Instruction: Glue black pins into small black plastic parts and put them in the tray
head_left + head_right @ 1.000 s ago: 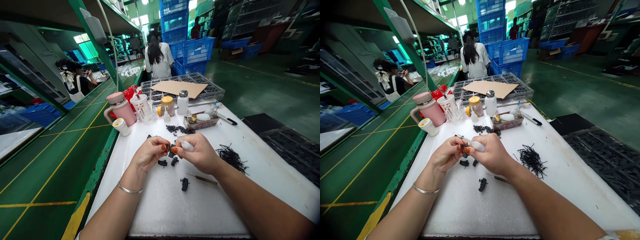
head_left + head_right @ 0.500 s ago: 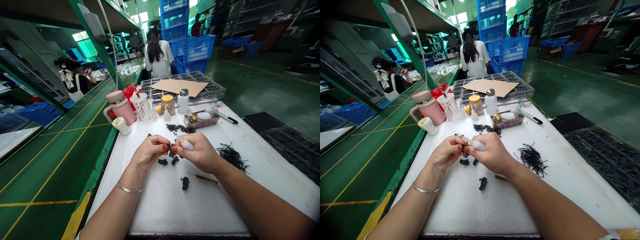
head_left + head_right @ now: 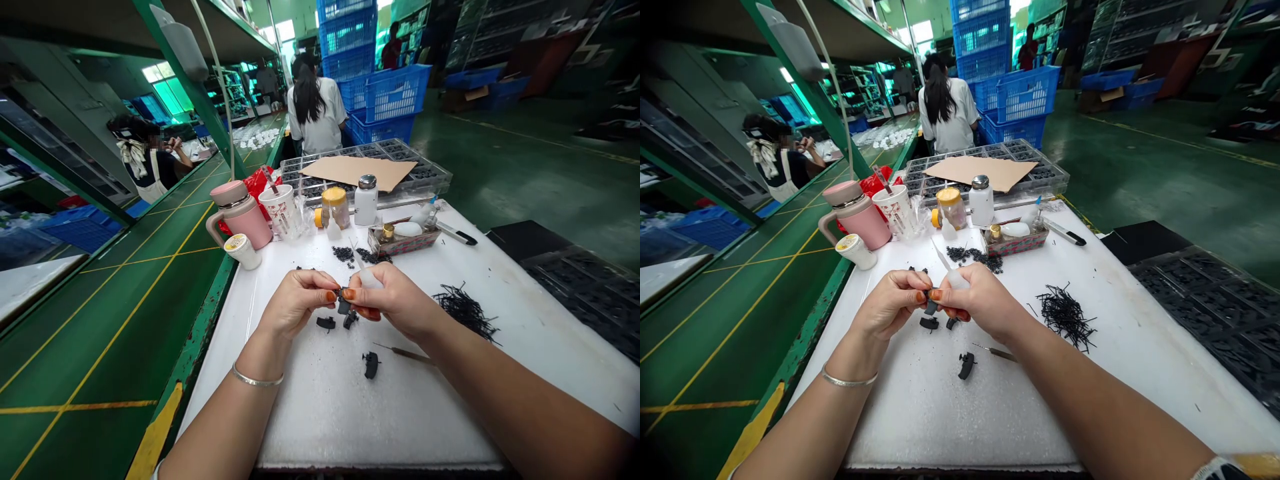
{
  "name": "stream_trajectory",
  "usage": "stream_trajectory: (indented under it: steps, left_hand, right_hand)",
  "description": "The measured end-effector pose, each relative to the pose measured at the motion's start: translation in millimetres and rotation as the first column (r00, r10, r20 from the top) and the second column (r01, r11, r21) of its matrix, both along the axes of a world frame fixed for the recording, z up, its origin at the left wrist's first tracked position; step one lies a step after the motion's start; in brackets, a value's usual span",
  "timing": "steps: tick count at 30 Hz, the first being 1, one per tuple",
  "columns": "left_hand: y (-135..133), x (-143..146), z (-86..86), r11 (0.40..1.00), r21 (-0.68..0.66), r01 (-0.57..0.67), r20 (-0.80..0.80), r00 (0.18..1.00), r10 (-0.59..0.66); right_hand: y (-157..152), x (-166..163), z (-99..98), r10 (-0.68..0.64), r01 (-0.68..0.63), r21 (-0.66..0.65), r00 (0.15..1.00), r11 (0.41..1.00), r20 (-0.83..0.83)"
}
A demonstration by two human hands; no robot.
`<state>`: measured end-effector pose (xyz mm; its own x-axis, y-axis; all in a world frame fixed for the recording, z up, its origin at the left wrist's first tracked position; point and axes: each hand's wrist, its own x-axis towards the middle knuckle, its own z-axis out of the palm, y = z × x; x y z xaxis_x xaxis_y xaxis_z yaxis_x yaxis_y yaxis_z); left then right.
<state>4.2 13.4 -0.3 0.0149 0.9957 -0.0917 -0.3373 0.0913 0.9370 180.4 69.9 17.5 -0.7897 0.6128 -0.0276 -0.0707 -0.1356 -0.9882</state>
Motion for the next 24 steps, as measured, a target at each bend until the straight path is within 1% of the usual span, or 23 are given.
stream_trajectory:
  steps: [5,11,16,19,22,24]
  left_hand:
    - [0.5,0.2,0.4,0.999,-0.037,0.004,0.053,0.999,-0.002]
    - [-0.1,2.2,1.5,0.995,-0.098,0.031,0.163,0.987,-0.014]
    - [0.3,2.1,-1.2,0.991,-0.108,0.073,0.158,0.986,-0.055]
    - [0.5,1.6,-2.6,0.988,-0.130,0.082,0.169,0.984,-0.060]
    - [0.9,0.8,-2.9,0.985,-0.148,0.087,0.165,0.984,-0.062]
    - [1.3,0.4,-2.7,0.986,-0.148,0.075,0.129,0.990,-0.056]
  right_hand:
    - [1.6,-0.6,-1.6,0.001,0.000,0.123,1.000,0.992,-0.011]
    - [4.4,1.2,-2.7,0.020,-0.015,0.138,0.999,0.990,-0.038]
    - [5.2,0.8,-4.0,0.019,-0.015,0.138,0.999,0.990,-0.032]
    - [4.1,0.0,-5.1,0.027,-0.025,0.142,0.999,0.990,-0.019]
    - [3.9,-0.1,-5.9,0.020,-0.020,0.177,1.000,0.984,-0.001]
    - [5.2,0.3,-6.7,0.000,-0.005,0.230,1.000,0.973,0.021]
